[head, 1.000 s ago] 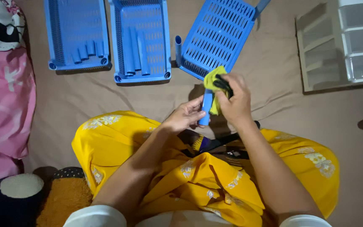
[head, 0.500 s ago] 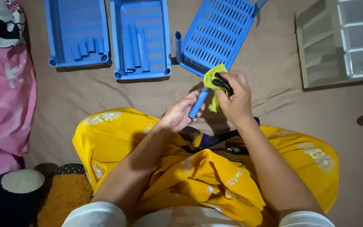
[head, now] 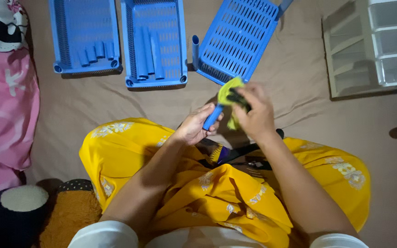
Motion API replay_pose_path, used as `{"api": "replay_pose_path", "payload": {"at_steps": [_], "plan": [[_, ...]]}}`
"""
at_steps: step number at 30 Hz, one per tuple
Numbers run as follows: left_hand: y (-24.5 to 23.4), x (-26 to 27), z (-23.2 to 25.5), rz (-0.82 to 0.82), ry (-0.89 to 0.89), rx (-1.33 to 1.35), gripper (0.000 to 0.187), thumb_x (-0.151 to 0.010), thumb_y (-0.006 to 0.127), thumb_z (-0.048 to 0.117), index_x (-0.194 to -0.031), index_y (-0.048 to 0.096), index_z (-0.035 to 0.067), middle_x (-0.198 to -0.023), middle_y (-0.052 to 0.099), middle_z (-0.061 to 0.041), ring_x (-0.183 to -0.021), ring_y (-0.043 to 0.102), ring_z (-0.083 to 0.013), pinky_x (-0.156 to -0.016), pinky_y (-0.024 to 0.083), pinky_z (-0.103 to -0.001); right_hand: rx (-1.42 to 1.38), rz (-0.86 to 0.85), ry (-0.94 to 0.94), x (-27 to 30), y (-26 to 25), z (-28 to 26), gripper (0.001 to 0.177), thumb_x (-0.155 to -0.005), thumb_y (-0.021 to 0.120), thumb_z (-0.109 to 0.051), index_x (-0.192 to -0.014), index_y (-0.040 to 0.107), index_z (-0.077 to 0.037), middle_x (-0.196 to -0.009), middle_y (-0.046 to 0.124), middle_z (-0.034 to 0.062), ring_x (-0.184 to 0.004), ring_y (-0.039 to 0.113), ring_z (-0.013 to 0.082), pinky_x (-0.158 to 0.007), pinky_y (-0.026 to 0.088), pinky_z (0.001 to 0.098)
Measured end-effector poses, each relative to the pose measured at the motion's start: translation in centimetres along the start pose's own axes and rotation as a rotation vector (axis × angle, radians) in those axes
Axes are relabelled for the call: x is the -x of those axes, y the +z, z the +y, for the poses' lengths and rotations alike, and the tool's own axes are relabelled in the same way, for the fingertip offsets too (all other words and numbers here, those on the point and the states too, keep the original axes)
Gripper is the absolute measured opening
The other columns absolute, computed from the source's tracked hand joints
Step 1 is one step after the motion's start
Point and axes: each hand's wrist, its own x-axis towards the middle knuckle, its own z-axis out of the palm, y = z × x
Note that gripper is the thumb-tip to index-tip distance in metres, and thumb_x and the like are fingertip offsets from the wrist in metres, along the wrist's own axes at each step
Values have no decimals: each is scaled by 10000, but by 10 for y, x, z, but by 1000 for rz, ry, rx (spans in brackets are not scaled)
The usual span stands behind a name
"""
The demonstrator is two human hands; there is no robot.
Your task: The person assembles a blue plastic stool by inserting cylindrical legs into a perforated seat base. They wipe each leg with a cloth before insertion and repeat the process for multiple legs, then wipe the seat base.
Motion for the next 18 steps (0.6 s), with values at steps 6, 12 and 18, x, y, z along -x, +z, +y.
{"api": "replay_pose_path", "payload": {"at_steps": [6,12,18], "plan": [[-5,-4,-6,36,12,-56,286,-1119,481,366,-1188,527,92,-1003,619,-58,-736,575,-128,-637,485,-285,40,-4,92,3,3,0,377,-865,757,-65,-1234,681,-38,-1236,621,170,-1139,664,335,-953,546,402],[-1,-6,-2,-40,58,139,363,-1101,424,331,-1340,554,91,-1142,672,-63,-970,674,-186,-852,573,-353,21,-158,0,19,16,-11,398,-796,784,-95,-1184,706,-63,-1300,621,164,-1094,677,323,-929,560,402],[-10,-7,4,-109,94,234,386,-1129,426,351,-1406,540,106,-1127,663,-56,-1022,683,-198,-928,562,-397,58,-343,-67,32,17,-15,404,-746,793,-115,-1146,739,-107,-1291,650,127,-1083,712,320,-884,576,389]]}}
